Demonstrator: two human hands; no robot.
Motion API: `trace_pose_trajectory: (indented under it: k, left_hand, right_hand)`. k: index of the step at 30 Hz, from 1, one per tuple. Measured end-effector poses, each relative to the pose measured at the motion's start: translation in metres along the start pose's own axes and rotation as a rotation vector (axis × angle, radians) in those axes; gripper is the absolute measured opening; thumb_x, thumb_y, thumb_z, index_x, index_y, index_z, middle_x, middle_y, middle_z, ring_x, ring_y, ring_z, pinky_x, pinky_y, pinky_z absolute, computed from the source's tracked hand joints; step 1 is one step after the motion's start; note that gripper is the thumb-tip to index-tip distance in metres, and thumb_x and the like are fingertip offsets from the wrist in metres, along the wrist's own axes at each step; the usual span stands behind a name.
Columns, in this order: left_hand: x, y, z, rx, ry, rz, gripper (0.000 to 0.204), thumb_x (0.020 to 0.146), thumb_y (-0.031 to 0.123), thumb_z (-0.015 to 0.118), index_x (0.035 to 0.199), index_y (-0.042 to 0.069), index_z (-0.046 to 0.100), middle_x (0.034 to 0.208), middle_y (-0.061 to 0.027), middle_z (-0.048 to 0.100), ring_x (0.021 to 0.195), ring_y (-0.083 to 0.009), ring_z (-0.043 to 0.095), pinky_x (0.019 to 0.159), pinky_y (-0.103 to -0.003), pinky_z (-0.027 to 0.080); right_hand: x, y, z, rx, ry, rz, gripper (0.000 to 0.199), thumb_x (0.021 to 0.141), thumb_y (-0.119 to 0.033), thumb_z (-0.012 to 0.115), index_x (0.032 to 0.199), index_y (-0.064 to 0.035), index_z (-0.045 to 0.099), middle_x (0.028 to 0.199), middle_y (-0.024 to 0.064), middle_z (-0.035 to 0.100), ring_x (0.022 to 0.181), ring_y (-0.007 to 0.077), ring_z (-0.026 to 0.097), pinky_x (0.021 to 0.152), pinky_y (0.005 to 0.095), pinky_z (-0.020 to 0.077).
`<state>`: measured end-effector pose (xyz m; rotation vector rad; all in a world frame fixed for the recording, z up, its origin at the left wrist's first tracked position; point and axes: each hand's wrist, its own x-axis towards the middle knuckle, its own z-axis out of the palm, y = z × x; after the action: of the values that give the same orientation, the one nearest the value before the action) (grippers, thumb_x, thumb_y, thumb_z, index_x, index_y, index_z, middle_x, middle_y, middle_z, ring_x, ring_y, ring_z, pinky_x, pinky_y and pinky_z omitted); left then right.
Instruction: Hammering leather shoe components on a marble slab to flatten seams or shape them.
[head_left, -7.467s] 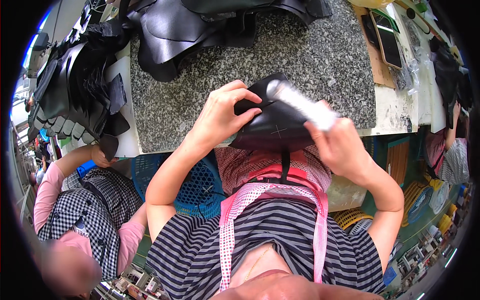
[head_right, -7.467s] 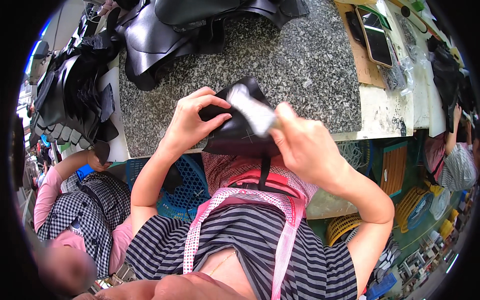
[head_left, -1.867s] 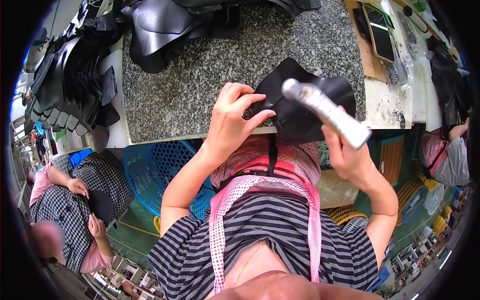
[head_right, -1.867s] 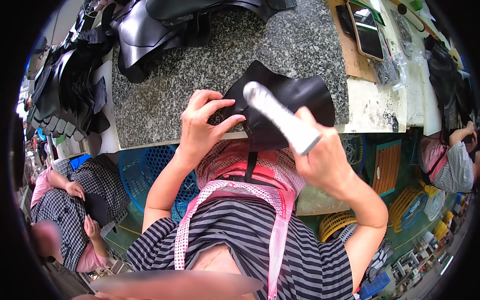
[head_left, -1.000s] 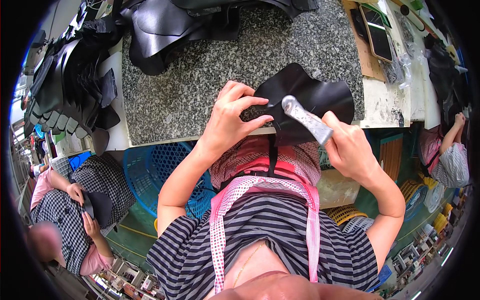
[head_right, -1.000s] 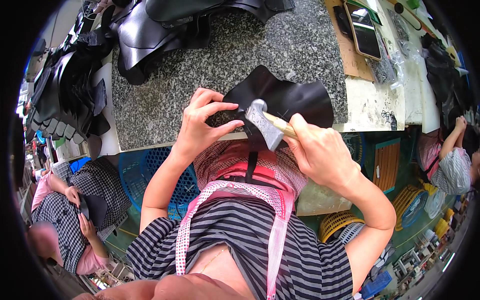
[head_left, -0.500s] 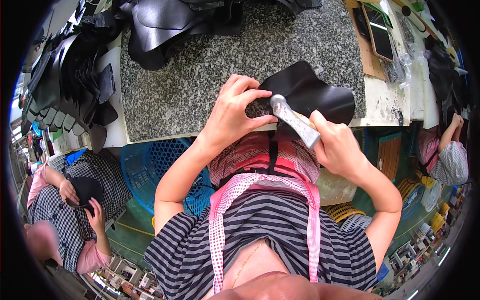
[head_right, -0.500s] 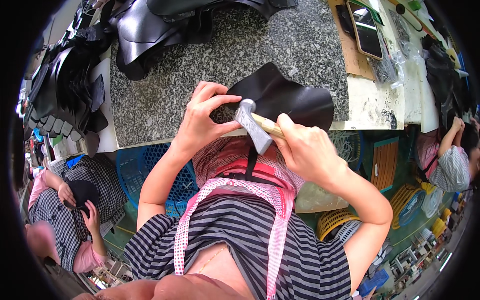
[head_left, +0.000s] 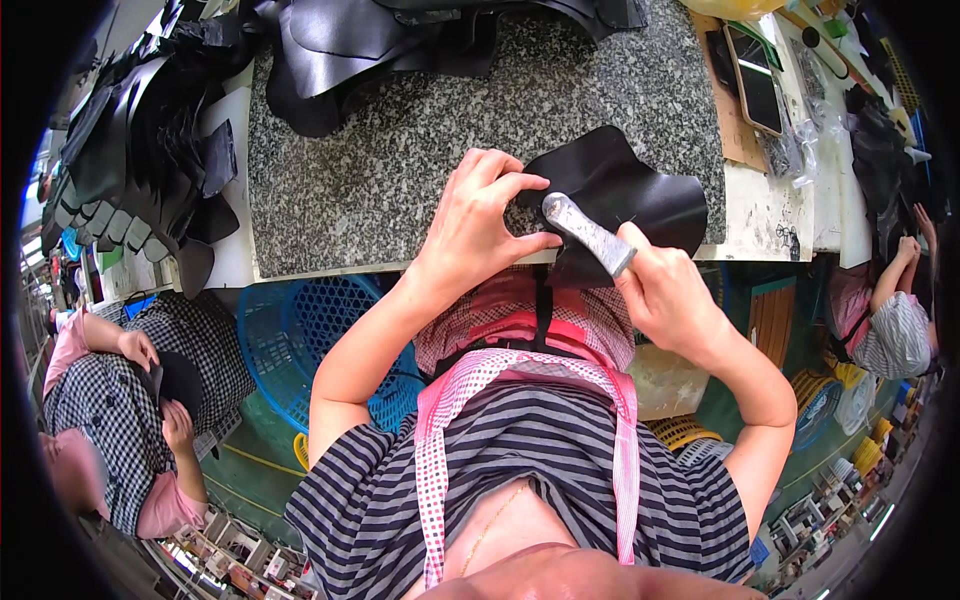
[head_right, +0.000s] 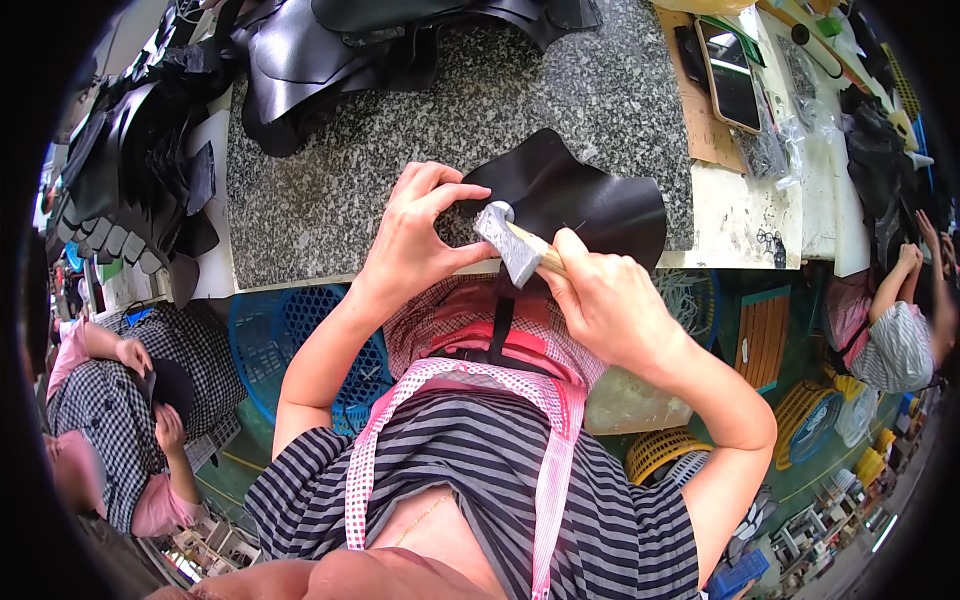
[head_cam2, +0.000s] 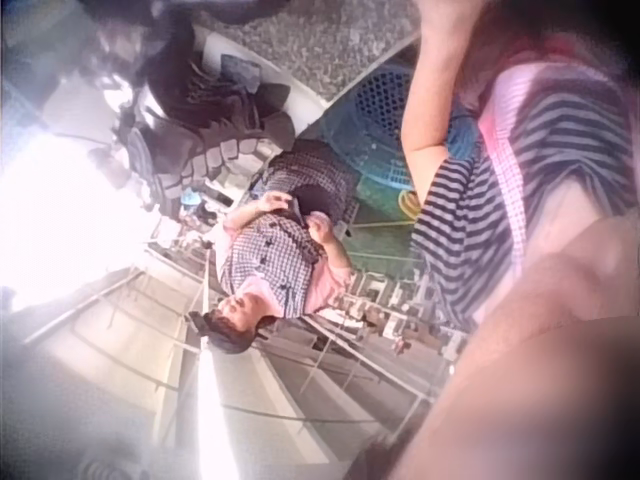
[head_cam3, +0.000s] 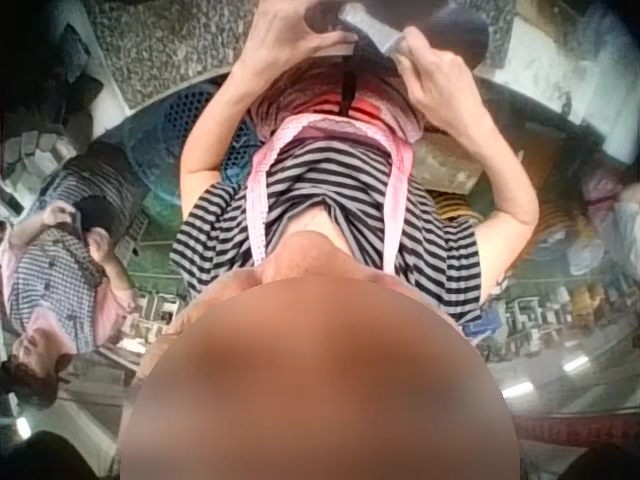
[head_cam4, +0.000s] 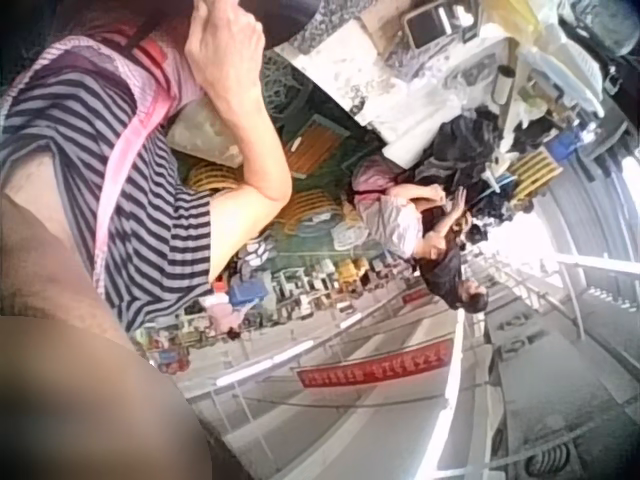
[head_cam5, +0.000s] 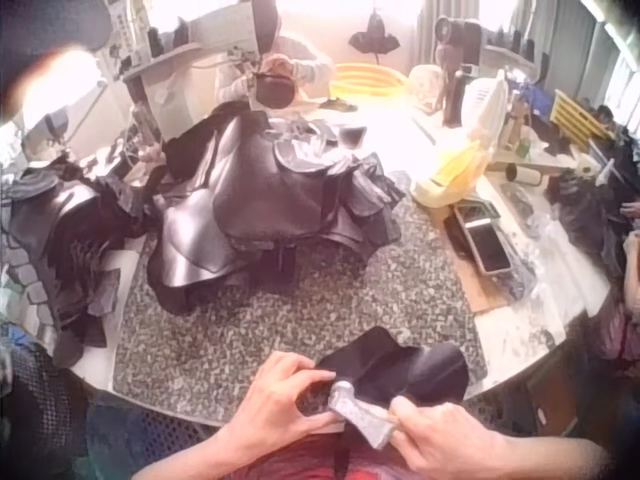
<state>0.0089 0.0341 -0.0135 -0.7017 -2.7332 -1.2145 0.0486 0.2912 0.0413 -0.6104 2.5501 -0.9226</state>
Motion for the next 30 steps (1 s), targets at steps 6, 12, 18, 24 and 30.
trace_pose_trajectory:
  k: [6, 12, 18, 24, 30]
  left_hand:
    - [-0.001, 0.001, 0.001, 0.004, -0.012, -0.021, 0.058, 0.064, 0.026, 0.095, 0.113, 0.004, 0.074, 0.111, -0.0118, 0.063, 0.112, -0.0321, 0.058, 0.099, -0.045, 0.048]
    - [0.001, -0.001, -0.001, 0.013, -0.037, -0.017, 0.059, 0.065, 0.028, 0.095, 0.114, 0.005, 0.073, 0.111, -0.0111, 0.061, 0.113, -0.0324, 0.057, 0.100, -0.045, 0.048]
    - [0.002, 0.000, -0.005, -0.021, -0.053, -0.032, 0.058, 0.066, 0.029, 0.095, 0.114, 0.006, 0.071, 0.111, -0.0120, 0.062, 0.113, -0.0327, 0.057, 0.104, -0.045, 0.046]
    - [-0.002, -0.003, -0.001, -0.041, -0.029, -0.019, 0.057, 0.065, 0.029, 0.095, 0.112, 0.007, 0.071, 0.110, -0.0118, 0.061, 0.111, -0.0329, 0.057, 0.104, -0.046, 0.046]
    - [-0.002, -0.023, 0.016, -0.069, 0.055, 0.083, 0.057, 0.058, 0.032, 0.095, 0.104, 0.008, 0.072, 0.102, -0.0108, 0.062, 0.104, -0.0335, 0.057, 0.093, -0.046, 0.048]
  right_hand:
    - [0.005, -0.005, -0.006, -0.039, 0.037, -0.011, 0.020, 0.102, -0.014, 0.062, 0.104, -0.0004, 0.047, 0.075, 0.0238, 0.065, 0.073, 0.0453, 0.068, 0.061, 0.0532, 0.0517]
    - [0.009, -0.010, -0.007, -0.061, 0.070, -0.051, 0.020, 0.101, -0.013, 0.062, 0.102, -0.0003, 0.047, 0.077, 0.0244, 0.066, 0.075, 0.0451, 0.068, 0.062, 0.0533, 0.0515]
    - [0.011, -0.012, -0.010, -0.054, 0.010, -0.038, 0.015, 0.099, -0.007, 0.060, 0.102, -0.0005, 0.048, 0.074, 0.0246, 0.064, 0.073, 0.0473, 0.067, 0.062, 0.0528, 0.0508]
    - [0.011, -0.008, -0.009, 0.041, 0.002, 0.039, 0.015, 0.102, -0.008, 0.063, 0.107, 0.0055, 0.065, 0.067, 0.0257, 0.058, 0.060, 0.0437, 0.062, 0.055, 0.0479, 0.0452]
    - [-0.003, 0.025, -0.008, -0.120, 0.184, -0.073, 0.037, 0.107, -0.010, 0.051, 0.140, 0.0037, 0.060, 0.120, 0.0291, 0.066, 0.106, 0.0476, 0.063, 0.094, 0.0465, 0.0473]
